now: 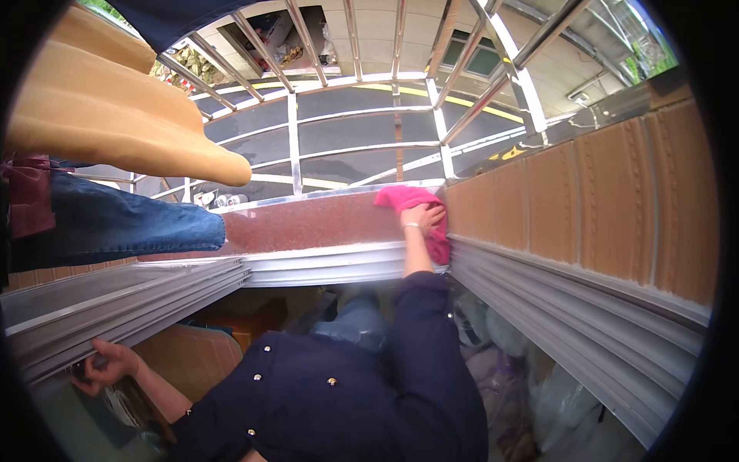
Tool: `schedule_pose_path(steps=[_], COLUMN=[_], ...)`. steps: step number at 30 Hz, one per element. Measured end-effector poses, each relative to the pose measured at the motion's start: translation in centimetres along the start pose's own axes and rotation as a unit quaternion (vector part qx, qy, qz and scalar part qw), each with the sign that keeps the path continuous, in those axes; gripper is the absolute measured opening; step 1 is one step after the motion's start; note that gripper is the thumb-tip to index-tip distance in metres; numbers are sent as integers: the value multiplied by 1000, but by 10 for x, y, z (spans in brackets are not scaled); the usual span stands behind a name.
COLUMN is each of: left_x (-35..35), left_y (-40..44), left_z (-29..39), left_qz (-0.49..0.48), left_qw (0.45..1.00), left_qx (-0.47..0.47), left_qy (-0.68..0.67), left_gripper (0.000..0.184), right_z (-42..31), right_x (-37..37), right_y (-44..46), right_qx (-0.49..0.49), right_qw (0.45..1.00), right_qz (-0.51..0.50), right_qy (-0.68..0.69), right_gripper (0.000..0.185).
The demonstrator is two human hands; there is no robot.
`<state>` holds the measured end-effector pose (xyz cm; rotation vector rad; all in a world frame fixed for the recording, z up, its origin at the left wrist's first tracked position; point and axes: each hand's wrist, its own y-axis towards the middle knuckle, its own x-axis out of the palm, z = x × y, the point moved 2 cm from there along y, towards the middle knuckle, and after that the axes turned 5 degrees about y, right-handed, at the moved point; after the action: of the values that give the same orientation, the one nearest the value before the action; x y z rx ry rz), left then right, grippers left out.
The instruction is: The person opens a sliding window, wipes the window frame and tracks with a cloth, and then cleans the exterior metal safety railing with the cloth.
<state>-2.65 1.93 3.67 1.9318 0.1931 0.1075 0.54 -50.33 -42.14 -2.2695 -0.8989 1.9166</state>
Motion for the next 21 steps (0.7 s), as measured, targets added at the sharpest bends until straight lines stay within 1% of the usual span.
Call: schedule_pose_path(steps=[1, 3, 4, 5, 7, 9, 10, 11, 13, 16, 18, 19, 20, 21], left_x=[1, 0, 0, 0, 0, 1, 1, 2, 3, 2, 2, 4, 4, 4], left_y=[-1, -4, -5, -5, -2, -5, -6, -5, -2, 2, 4, 5, 3, 2], left_z=[1, -3, -4, -4, -1, -4, -6, -6, -4, 8, 11, 12, 11, 10], left_qz=[0, -14, -22, -17, -12, -13, -13, -9, -5, -15, -9, -6, -7, -2], left_qw=[1000, 1000, 1000, 1000, 1000, 1000, 1000, 1000, 999, 999, 999, 999, 998, 998], left_qx=[-14, 0, 7, -2, -17, -16, -16, -8, -1, -24, -22, -18, -37, -29], left_qy=[-7, 10, 17, 11, -3, -16, -20, -25, -33, -31, -34, -37, -47, -51], left_gripper=[37, 36, 35, 36, 37, 36, 36, 36, 36, 36, 36, 36, 35, 35], right_z=[-2, -2, -3, -3, 1, 4, 4, 7, 17, 14, 20, 17, 15, 16], right_x=[4, 9, 2, -4, -6, 7, 3, 2, 1, -15, -2, -4, -6, -8], right_y=[15, 43, 51, 57, 51, 24, 9, -3, -5, 6, 24, 24, 25, 20], right_qx=[-41, -123, -158, -175, -118, -26, 21, 29, -11, -38, -101, -108, -114, -107], right_qw=[999, 992, 986, 982, 991, 999, 1000, 999, 983, 965, 952, 948, 944, 945], right_qz=[12, -10, -40, -72, -41, 12, -12, -5, -53, -98, -96, -107, -119, -114], right_qy=[-3, -11, -25, -9, 36, 14, -7, -20, -174, -239, -272, -279, -285, -288], right_gripper=[62, 59, 58, 60, 64, 67, 68, 67, 66, 69, 64, 63, 62, 60])
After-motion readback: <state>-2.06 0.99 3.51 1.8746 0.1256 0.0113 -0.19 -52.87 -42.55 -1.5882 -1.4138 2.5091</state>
